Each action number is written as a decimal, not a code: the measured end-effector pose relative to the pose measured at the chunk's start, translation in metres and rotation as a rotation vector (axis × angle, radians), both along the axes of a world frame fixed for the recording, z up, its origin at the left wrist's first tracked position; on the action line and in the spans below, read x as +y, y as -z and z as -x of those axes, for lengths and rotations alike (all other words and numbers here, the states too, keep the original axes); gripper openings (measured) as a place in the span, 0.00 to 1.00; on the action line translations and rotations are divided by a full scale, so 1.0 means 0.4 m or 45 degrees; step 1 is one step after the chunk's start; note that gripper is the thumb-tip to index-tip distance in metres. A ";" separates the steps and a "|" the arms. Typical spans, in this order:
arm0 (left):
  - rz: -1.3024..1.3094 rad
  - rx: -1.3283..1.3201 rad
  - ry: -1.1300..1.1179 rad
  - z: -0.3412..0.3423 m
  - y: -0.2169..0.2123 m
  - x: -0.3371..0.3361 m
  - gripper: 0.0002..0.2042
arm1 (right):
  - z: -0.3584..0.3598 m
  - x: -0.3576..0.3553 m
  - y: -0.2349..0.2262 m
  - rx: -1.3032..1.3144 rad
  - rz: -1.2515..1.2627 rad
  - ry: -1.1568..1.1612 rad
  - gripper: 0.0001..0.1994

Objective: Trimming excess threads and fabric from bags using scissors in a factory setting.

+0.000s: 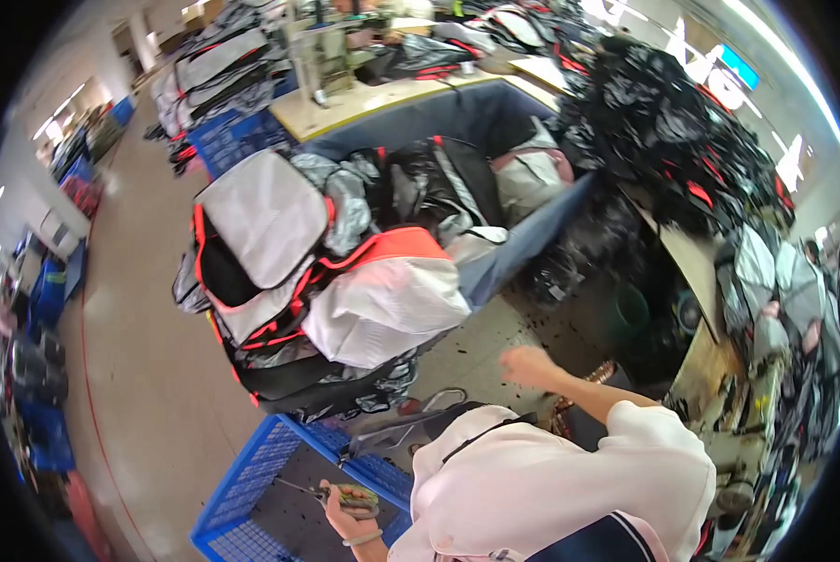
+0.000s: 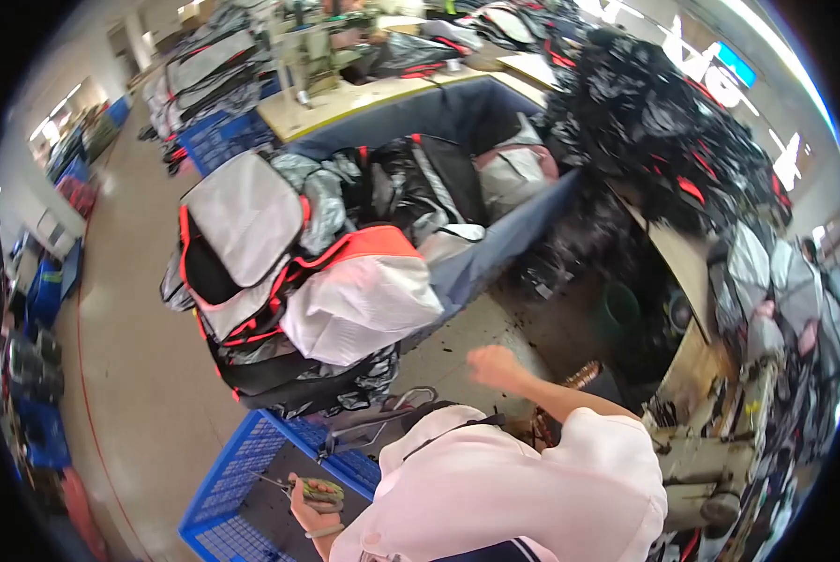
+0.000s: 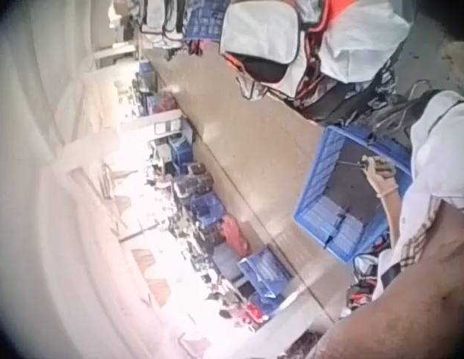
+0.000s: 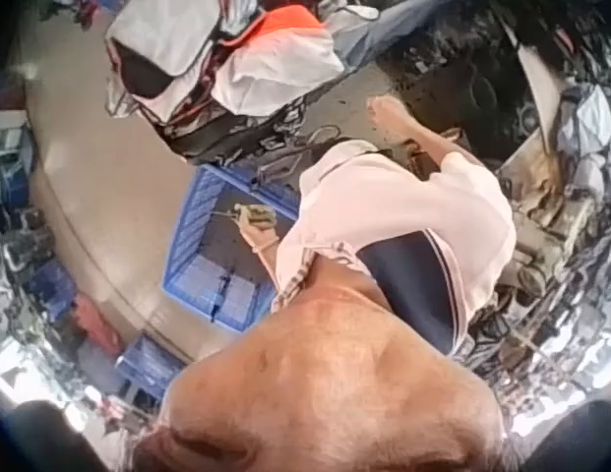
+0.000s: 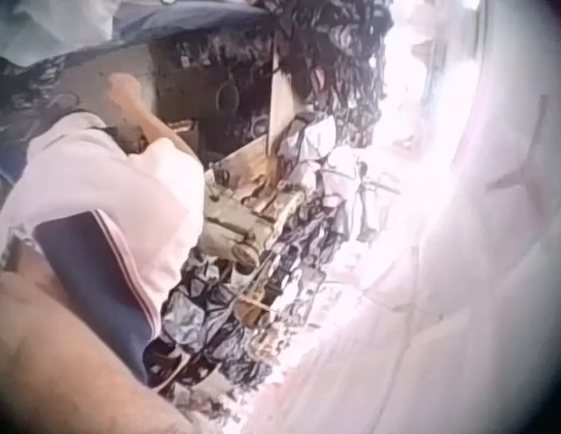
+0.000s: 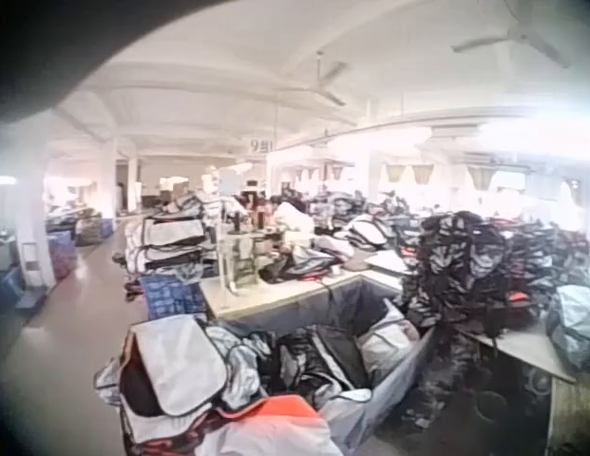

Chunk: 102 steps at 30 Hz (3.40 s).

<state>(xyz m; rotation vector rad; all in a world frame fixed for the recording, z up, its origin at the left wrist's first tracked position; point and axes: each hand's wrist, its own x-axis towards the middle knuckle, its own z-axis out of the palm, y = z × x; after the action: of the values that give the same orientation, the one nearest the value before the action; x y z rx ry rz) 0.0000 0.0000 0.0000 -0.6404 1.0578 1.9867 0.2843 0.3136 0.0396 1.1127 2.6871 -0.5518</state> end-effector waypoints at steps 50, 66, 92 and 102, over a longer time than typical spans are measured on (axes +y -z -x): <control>0.913 3.105 2.264 -0.183 0.122 2.384 0.20 | -0.565 0.718 0.001 2.427 0.643 2.218 0.08; 0.261 3.454 1.781 -0.174 -0.838 2.005 0.22 | -0.408 0.645 -0.209 2.500 0.487 1.567 0.08; -0.105 2.886 1.826 -1.042 -0.494 1.650 0.12 | -0.403 0.563 -0.205 2.137 -0.554 1.727 0.14; -0.446 3.031 2.126 -0.694 -0.580 2.107 0.20 | -0.525 0.424 -0.018 1.912 -0.532 1.956 0.13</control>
<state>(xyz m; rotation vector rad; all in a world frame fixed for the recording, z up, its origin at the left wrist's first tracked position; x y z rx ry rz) 0.2778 0.8427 0.2322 2.5101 1.1580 0.3257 0.4943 0.4832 0.0470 4.1013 1.7237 -1.3925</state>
